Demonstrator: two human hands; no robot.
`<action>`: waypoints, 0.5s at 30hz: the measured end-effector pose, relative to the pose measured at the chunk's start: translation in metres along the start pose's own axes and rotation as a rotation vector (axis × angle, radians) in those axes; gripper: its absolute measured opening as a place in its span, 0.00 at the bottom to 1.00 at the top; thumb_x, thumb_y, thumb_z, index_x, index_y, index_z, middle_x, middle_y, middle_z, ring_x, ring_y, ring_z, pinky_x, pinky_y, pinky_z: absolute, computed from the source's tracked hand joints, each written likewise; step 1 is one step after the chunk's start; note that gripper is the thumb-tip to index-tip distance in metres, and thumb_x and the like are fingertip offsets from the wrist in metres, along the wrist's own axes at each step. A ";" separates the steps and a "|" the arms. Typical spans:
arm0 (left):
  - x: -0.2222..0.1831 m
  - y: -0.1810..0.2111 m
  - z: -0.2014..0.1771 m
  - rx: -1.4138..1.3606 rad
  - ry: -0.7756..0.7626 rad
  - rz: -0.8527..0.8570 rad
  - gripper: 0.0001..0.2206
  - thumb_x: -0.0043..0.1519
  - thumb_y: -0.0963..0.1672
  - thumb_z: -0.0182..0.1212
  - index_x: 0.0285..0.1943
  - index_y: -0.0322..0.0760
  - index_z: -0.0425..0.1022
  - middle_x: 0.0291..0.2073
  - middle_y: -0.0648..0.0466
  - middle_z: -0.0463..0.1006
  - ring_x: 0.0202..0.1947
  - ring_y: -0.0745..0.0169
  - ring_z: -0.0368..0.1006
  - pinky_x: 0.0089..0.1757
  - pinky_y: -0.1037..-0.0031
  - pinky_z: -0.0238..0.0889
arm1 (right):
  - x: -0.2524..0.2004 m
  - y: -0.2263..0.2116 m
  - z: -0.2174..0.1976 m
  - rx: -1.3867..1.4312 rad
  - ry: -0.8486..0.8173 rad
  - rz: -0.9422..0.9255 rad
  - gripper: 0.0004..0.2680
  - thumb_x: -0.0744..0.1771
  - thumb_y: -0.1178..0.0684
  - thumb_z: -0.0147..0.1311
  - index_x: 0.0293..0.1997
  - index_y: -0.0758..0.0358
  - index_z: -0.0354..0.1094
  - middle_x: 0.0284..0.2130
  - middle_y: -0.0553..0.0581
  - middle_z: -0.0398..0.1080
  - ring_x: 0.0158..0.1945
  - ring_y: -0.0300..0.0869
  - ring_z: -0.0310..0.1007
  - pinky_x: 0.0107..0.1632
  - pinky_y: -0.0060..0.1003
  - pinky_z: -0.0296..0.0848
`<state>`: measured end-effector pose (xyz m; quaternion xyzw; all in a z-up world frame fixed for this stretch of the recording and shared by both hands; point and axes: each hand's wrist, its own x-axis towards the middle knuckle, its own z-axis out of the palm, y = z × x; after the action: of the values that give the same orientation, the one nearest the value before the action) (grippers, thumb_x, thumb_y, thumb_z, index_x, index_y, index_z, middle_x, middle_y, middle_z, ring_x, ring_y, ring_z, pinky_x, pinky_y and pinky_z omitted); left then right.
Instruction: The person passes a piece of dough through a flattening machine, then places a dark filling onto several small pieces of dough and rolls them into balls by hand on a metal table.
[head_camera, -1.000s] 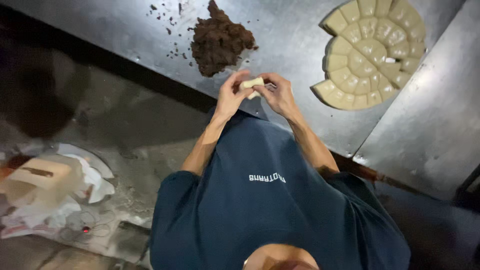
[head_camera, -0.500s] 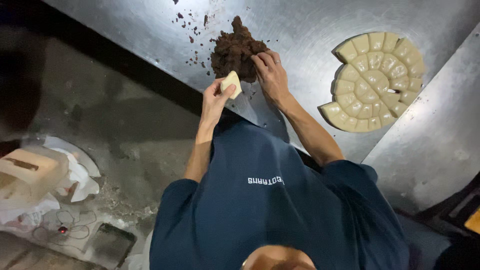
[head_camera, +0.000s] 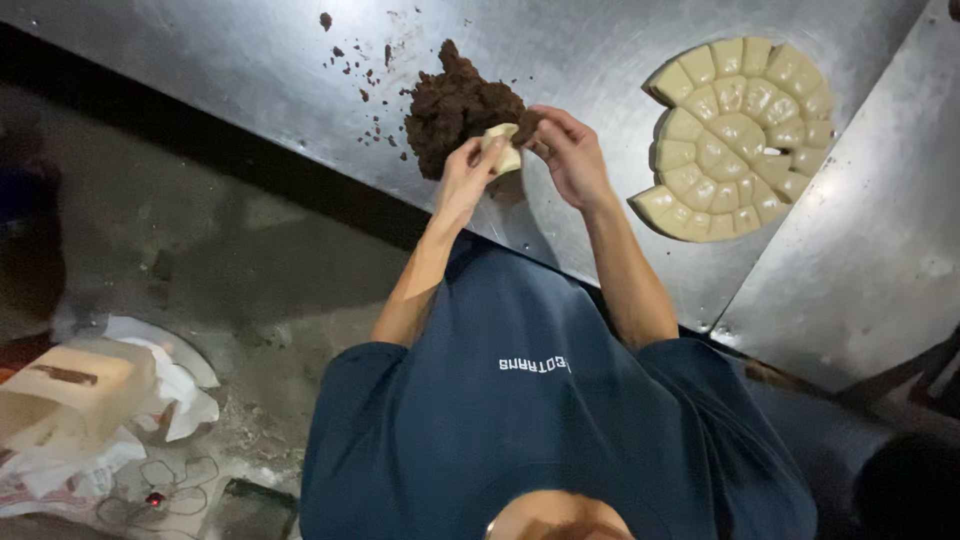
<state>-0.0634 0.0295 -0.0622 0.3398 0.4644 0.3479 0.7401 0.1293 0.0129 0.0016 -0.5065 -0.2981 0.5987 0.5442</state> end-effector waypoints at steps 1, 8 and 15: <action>0.002 -0.007 0.011 -0.020 0.003 -0.028 0.20 0.69 0.50 0.64 0.59 0.28 0.76 0.42 0.54 0.74 0.40 0.69 0.69 0.40 0.76 0.63 | -0.009 -0.001 0.008 -0.203 0.007 -0.106 0.09 0.71 0.60 0.53 0.57 0.69 0.72 0.49 0.57 0.76 0.51 0.41 0.75 0.56 0.37 0.78; -0.004 0.007 0.034 -0.058 -0.026 0.090 0.17 0.72 0.48 0.63 0.64 0.32 0.77 0.45 0.54 0.76 0.39 0.69 0.66 0.38 0.76 0.58 | -0.046 -0.035 0.008 -0.812 -0.134 -0.343 0.14 0.71 0.62 0.53 0.66 0.68 0.67 0.61 0.63 0.72 0.64 0.49 0.70 0.64 0.41 0.71; -0.011 0.050 0.042 -0.291 -0.226 -0.056 0.16 0.69 0.46 0.59 0.61 0.31 0.74 0.49 0.53 0.80 0.47 0.66 0.78 0.50 0.72 0.74 | -0.043 -0.055 -0.008 -0.541 -0.141 -0.319 0.21 0.67 0.64 0.61 0.69 0.66 0.62 0.63 0.62 0.66 0.63 0.46 0.69 0.60 0.39 0.73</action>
<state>-0.0380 0.0391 -0.0021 0.2530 0.3323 0.3501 0.8384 0.1514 -0.0169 0.0617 -0.5371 -0.5589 0.4385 0.4548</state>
